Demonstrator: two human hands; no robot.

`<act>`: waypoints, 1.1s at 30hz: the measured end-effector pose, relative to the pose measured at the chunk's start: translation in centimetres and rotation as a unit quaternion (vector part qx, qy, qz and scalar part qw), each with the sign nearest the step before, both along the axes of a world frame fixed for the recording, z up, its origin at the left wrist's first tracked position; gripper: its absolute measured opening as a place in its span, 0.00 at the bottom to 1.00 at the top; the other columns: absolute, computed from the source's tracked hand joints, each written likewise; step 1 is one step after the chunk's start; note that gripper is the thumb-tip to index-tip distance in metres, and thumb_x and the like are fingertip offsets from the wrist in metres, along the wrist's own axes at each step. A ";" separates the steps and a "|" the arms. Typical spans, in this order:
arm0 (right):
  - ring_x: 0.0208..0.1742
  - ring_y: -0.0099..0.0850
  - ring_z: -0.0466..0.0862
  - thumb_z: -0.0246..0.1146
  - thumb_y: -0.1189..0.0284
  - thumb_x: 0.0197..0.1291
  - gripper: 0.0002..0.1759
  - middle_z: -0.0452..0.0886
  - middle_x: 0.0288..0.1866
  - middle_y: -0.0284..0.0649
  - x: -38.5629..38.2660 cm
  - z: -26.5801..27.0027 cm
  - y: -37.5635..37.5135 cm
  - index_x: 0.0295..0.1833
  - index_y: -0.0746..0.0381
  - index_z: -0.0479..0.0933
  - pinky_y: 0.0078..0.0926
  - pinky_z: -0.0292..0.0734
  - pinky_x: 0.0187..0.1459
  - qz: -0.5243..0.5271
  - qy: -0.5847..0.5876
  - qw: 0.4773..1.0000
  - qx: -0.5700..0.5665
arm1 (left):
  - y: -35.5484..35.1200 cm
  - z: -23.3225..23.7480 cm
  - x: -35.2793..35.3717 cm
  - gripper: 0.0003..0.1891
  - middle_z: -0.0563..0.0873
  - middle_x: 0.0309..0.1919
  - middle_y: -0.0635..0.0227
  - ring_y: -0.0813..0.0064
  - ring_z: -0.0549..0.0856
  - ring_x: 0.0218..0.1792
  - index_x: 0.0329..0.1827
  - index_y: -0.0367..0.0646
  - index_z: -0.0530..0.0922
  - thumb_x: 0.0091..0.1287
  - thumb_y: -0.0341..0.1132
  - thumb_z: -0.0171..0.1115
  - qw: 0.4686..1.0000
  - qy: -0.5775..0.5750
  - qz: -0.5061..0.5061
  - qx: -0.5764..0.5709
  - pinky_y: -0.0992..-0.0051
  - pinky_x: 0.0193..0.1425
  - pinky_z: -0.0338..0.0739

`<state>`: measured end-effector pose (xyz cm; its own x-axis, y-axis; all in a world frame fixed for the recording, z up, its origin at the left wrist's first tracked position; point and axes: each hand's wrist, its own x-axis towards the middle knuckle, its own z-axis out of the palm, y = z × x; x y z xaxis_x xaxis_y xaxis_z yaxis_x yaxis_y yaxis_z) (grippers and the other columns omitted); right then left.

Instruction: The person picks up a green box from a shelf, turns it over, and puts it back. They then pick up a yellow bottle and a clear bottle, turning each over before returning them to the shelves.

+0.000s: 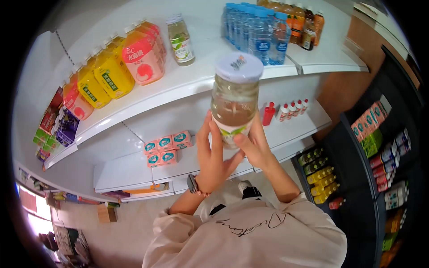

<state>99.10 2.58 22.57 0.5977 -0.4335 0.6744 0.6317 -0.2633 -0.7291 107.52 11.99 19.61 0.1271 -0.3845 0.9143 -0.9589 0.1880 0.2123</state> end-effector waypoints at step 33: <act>0.30 0.30 0.81 0.67 0.58 0.55 0.27 0.82 0.31 0.42 25.3 8.2 -25.5 0.49 0.70 0.75 0.26 0.76 0.31 -0.111 0.378 0.892 -0.221 | -16.6 11.1 15.0 0.46 0.71 0.53 0.28 0.45 0.83 0.41 0.63 0.17 0.57 0.66 0.61 0.48 0.853 -0.169 0.192 0.455 0.62 0.42 0.80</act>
